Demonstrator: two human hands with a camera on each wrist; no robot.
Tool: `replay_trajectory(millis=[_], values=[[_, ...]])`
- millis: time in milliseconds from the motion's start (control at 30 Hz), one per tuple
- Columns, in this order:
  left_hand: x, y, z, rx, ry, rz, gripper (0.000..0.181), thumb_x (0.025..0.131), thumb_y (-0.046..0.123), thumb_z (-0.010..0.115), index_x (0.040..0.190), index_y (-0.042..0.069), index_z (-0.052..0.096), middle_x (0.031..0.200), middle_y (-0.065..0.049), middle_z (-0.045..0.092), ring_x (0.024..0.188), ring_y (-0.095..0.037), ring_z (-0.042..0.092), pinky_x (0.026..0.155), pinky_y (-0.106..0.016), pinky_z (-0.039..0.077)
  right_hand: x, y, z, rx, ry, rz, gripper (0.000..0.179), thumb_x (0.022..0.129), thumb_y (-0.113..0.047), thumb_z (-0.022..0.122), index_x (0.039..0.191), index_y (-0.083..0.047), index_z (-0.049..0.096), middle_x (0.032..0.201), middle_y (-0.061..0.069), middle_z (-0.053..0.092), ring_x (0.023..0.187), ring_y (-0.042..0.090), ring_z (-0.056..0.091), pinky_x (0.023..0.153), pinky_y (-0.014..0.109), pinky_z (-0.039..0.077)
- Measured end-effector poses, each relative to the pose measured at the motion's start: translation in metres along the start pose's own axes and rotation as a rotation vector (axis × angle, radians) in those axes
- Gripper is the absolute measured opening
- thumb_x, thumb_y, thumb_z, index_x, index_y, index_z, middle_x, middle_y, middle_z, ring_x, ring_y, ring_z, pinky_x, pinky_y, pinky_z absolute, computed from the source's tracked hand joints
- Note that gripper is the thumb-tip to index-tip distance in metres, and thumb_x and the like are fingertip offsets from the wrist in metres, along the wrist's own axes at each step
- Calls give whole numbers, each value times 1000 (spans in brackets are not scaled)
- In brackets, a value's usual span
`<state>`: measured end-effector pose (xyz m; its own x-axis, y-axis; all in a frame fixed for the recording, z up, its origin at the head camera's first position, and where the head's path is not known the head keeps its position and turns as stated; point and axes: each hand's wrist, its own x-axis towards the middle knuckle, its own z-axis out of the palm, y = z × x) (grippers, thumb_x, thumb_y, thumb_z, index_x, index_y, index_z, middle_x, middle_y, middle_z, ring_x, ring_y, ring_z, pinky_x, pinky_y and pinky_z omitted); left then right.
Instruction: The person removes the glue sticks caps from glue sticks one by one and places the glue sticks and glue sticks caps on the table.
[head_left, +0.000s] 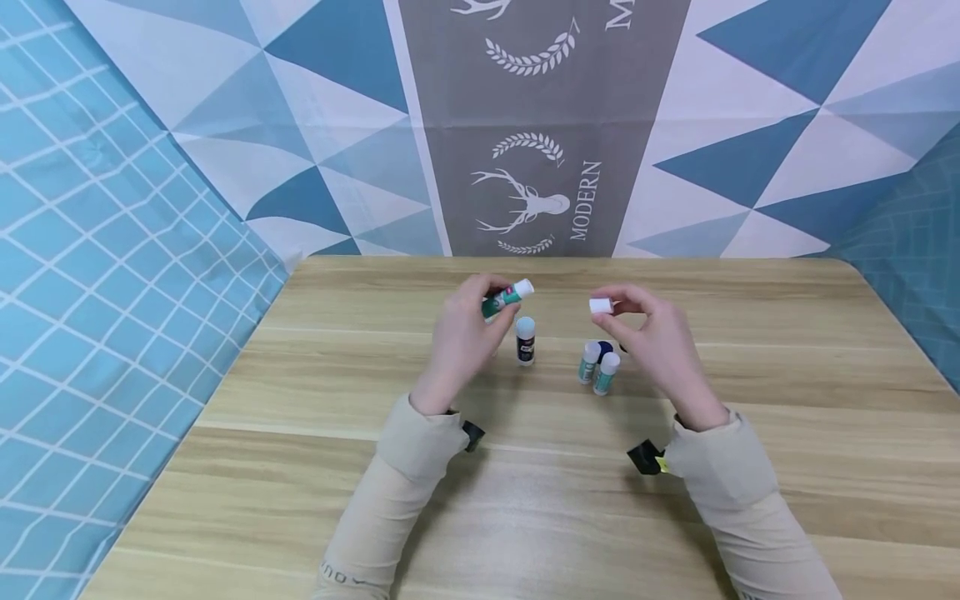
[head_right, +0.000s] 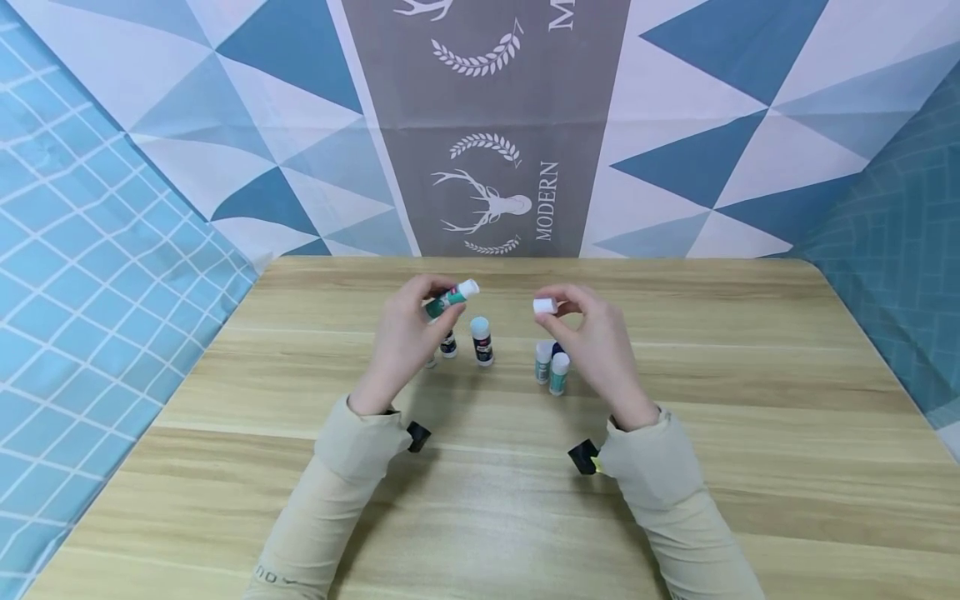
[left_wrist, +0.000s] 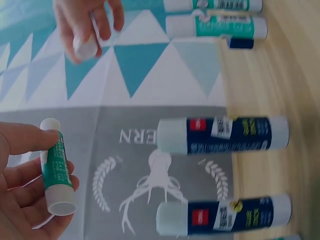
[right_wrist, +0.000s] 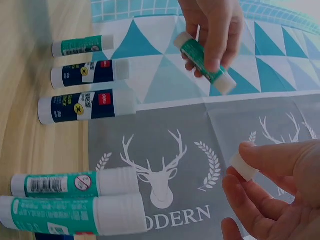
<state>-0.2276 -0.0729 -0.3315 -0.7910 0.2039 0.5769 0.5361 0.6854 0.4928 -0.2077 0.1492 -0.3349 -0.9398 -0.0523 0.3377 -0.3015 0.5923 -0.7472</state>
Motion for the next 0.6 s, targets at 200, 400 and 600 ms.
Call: replay_trajectory(millis=[200,400,600], values=[[3,-11,-11,-12,25,-87,23,81,13,66,101,3,61,95,-9,65,86,-19,60,75,-31,48,-1,0,-8,-10,20,27,27,85,-21,64,110,-12,63,106,8,62,94,22,58,59,20,41],[6,-20,-16,-11,11,-163,23,82,15,66,102,5,61,96,-8,66,84,-19,61,63,-29,47,0,1,-13,-28,19,45,28,86,-23,62,112,-12,63,110,8,61,96,23,56,59,22,40],[8,-31,-16,-31,6,-219,22,83,16,64,102,7,61,96,-7,67,81,-19,61,55,-27,42,1,4,-17,-41,6,70,29,88,-25,59,115,-14,62,113,7,59,99,23,54,64,27,41]])
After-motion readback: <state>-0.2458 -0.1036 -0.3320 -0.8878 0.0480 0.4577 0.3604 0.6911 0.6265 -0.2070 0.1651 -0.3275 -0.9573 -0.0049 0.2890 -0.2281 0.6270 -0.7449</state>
